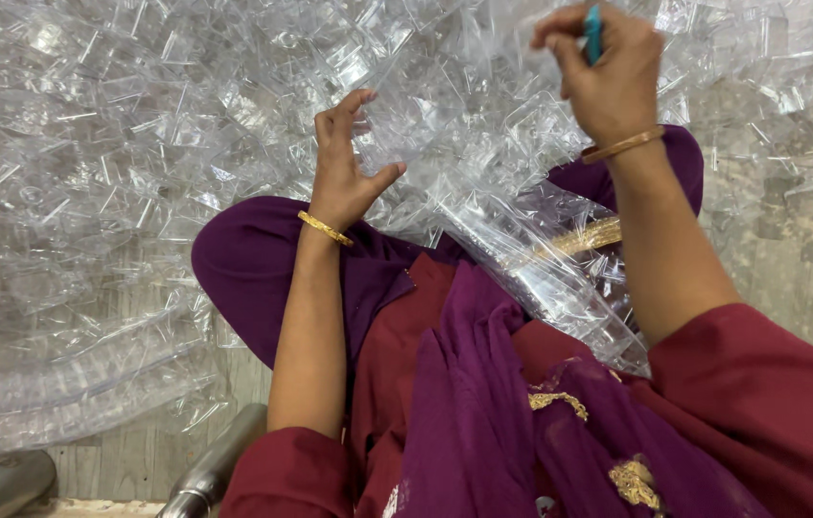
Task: The person sits on the floor and uses a small utility knife to cut the clear plastic film wrapping from stacks of small transparent plastic boxes. They peel the film off, separate the boxes from the wrapping, and set the unwrapped stacks aside.
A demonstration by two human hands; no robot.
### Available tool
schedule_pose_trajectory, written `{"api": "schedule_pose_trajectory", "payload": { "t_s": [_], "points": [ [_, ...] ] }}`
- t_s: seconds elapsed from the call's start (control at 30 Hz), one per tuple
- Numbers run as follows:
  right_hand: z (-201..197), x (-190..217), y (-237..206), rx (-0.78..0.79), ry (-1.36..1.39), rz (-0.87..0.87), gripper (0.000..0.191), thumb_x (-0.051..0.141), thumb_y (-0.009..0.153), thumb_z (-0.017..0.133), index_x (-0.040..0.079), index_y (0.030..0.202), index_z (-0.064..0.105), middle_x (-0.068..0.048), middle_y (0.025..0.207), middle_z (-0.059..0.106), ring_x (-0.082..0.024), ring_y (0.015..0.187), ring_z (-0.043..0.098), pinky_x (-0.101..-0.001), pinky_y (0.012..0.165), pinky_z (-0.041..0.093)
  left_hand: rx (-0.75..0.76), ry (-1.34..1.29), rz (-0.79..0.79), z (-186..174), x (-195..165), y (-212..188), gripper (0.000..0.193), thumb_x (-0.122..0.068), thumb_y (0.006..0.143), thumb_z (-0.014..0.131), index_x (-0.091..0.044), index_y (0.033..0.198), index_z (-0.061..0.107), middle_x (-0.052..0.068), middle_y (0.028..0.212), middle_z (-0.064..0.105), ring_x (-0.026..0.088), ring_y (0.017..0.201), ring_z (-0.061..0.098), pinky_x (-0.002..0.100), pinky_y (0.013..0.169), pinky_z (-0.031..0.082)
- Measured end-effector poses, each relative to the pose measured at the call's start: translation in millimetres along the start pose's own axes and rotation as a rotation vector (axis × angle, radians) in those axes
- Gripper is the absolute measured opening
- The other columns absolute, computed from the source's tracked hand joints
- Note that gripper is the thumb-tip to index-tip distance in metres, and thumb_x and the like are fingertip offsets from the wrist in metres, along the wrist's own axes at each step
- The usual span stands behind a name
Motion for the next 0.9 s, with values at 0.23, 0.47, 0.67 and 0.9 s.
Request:
{"api": "schedule_pose_trajectory", "payload": {
  "t_s": [0.23,0.47,0.67,0.9],
  "points": [
    [13.4,86.5,-22.8,0.158,0.057,-0.479,0.011,-0.006,0.106,0.069,-0.001,0.111,0.076,-0.011,0.106,0.079,-0.018,0.104,0.079,-0.0294,0.088,0.064,0.057,0.002,0.073,-0.8,-11.8,-1.9,0.096,-0.012,0.074,0.091,-0.011,0.154,0.039,0.013,0.151,0.047,0.032,0.138,0.048,0.041,0.115,0.051],
    [24.3,77.2,-19.0,0.278,0.099,-0.353,0.009,-0.001,0.105,0.072,0.001,0.113,0.077,-0.011,0.107,0.078,-0.017,0.103,0.078,-0.0286,0.089,0.064,0.083,-0.054,0.076,5.7,-16.9,2.2,0.094,-0.014,0.078,0.092,-0.011,0.155,0.039,0.013,0.152,0.046,0.031,0.143,0.047,0.044,0.122,0.044],
    [35.3,72.1,-26.7,0.328,0.378,-0.252,0.028,0.018,0.107,0.067,0.004,0.131,0.06,-0.007,0.115,0.074,-0.012,0.09,0.068,-0.0245,0.074,0.056,0.071,-0.073,0.076,0.6,-18.5,-0.7,0.097,-0.013,0.079,0.09,-0.011,0.159,0.034,0.014,0.154,0.044,0.032,0.143,0.045,0.043,0.123,0.04],
    [23.3,44.1,-32.3,0.374,0.004,-0.22,0.041,0.044,0.108,0.055,0.008,0.127,0.06,0.001,0.069,0.051,-0.01,0.062,0.052,-0.0266,0.058,0.043,0.141,-0.264,0.033,2.9,-14.2,-0.2,0.095,-0.007,0.079,0.088,-0.012,0.159,0.036,0.011,0.157,0.043,0.028,0.15,0.042,0.042,0.129,0.034]
  ]
}}
Point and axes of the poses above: each hand's wrist, its own y-axis towards the middle knuckle, its own z-axis out of the palm, x = y × z, the point moved 10 cm from there along y, towards the middle knuckle
